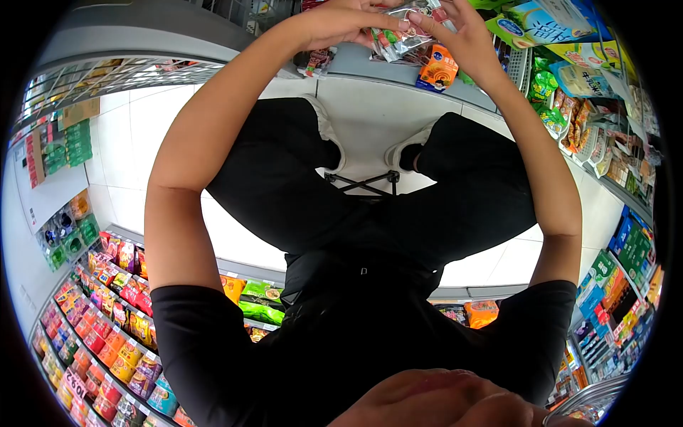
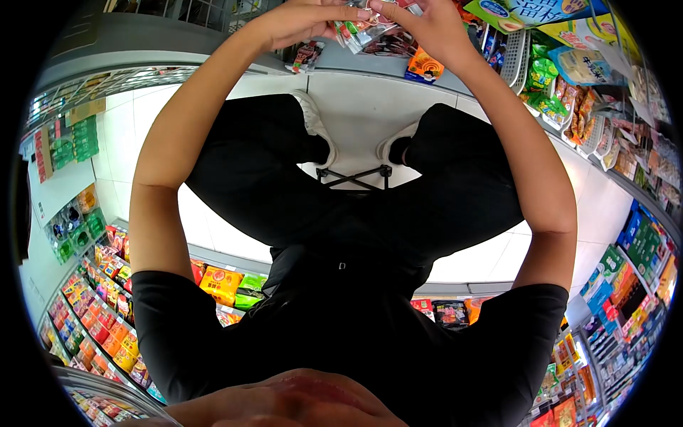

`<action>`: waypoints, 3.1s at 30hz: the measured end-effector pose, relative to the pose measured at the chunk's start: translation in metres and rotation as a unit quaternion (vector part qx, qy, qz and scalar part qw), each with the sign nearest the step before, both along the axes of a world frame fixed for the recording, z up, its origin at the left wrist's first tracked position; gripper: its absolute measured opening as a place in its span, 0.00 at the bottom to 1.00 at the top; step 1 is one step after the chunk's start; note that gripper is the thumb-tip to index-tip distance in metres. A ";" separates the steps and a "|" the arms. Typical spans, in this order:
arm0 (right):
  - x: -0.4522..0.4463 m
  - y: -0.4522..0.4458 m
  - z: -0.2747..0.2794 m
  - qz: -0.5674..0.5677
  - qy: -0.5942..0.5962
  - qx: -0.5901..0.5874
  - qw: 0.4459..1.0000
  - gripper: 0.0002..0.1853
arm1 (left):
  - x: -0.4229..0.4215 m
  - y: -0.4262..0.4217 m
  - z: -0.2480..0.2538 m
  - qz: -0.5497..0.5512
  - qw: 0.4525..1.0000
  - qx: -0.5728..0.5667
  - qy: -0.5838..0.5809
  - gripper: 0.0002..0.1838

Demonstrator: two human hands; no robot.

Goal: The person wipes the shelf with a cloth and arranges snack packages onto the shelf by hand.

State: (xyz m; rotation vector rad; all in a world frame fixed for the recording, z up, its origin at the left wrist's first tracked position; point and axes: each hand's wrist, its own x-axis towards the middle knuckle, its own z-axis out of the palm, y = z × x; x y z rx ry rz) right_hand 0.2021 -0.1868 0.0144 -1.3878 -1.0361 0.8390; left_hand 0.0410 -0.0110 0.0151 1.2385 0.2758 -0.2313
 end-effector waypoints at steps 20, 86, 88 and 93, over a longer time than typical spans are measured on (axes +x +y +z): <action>0.023 -0.008 0.014 -0.095 0.164 -0.097 0.977 0.11 | -0.013 0.025 -0.017 -0.038 0.995 0.089 0.038 0.18; 0.022 -0.009 -0.134 0.175 -0.570 -0.378 0.708 0.11 | -0.006 -0.047 -0.210 -0.177 0.770 0.595 0.148 0.35; 0.023 -0.007 -0.129 0.163 -0.573 -0.376 0.710 0.11 | -0.007 -0.047 -0.214 -0.157 0.775 0.598 0.127 0.33; 0.018 -0.006 -0.120 0.167 -0.597 -0.358 0.698 0.11 | -0.011 -0.046 -0.212 -0.110 0.780 0.608 0.096 0.33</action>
